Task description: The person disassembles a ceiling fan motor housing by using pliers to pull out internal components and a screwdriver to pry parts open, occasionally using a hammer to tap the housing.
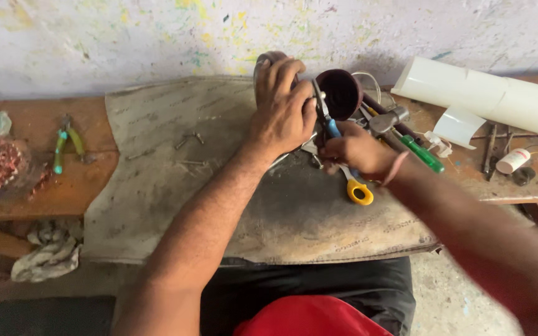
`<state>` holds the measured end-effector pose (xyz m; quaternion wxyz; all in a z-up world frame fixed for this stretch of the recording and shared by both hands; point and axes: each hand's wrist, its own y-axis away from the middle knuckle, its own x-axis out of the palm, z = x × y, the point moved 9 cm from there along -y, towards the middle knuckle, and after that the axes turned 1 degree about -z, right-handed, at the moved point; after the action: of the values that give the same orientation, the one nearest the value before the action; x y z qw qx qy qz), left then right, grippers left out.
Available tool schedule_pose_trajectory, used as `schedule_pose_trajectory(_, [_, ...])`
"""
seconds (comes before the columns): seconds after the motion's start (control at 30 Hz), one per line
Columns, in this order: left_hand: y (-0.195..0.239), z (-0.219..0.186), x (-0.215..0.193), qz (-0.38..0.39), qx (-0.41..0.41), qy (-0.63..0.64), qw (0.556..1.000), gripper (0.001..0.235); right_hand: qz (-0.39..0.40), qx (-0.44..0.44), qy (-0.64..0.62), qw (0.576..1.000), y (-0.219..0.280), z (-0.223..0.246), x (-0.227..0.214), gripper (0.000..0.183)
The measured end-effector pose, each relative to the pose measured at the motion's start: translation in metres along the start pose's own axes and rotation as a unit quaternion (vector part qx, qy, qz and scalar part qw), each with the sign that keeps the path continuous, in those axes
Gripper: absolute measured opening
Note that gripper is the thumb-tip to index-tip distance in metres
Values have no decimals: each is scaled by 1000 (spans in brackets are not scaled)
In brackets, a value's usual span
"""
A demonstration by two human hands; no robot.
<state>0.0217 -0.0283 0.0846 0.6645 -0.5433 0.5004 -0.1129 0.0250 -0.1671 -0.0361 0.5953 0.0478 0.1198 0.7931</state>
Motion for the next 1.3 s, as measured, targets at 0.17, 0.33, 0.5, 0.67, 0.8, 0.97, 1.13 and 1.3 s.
schedule_pose_trajectory(0.17, [0, -6, -2, -9, -3, 6, 1000, 19, -76, -216, 11, 973, -16, -1, 17, 41])
schedule_pose_trajectory(0.33, [2, 0, 1, -9, 2, 13, 1000, 20, -34, -198, 5, 980, -17, -12, 15, 26])
schedule_pose_trajectory(0.5, [7, -3, 3, 6, 8, 15, 1000, 18, 84, 4, 34, 996, 7, -7, -3, 14])
schedule_pose_trajectory(0.67, [9, -3, -1, -9, 5, 14, 1000, 19, 32, 63, -4, 998, 10, -2, 1, 18])
schedule_pose_trajectory(0.8, [8, 3, -1, 2, -27, 51, 998, 39, -48, -173, 79, 981, 1, 15, 16, 31])
schedule_pose_trajectory(0.97, [10, -2, -15, -31, -8, 72, 997, 82, -65, -216, 38, 973, -7, 8, 21, 41])
schedule_pose_trajectory(1.13, [17, 2, -17, -26, -28, 93, 995, 85, -54, -211, 36, 975, -4, -4, 23, 28])
schedule_pose_trajectory(1.3, [17, 3, -17, -34, -10, 93, 995, 85, 20, -75, 65, 995, 8, -1, 14, 12])
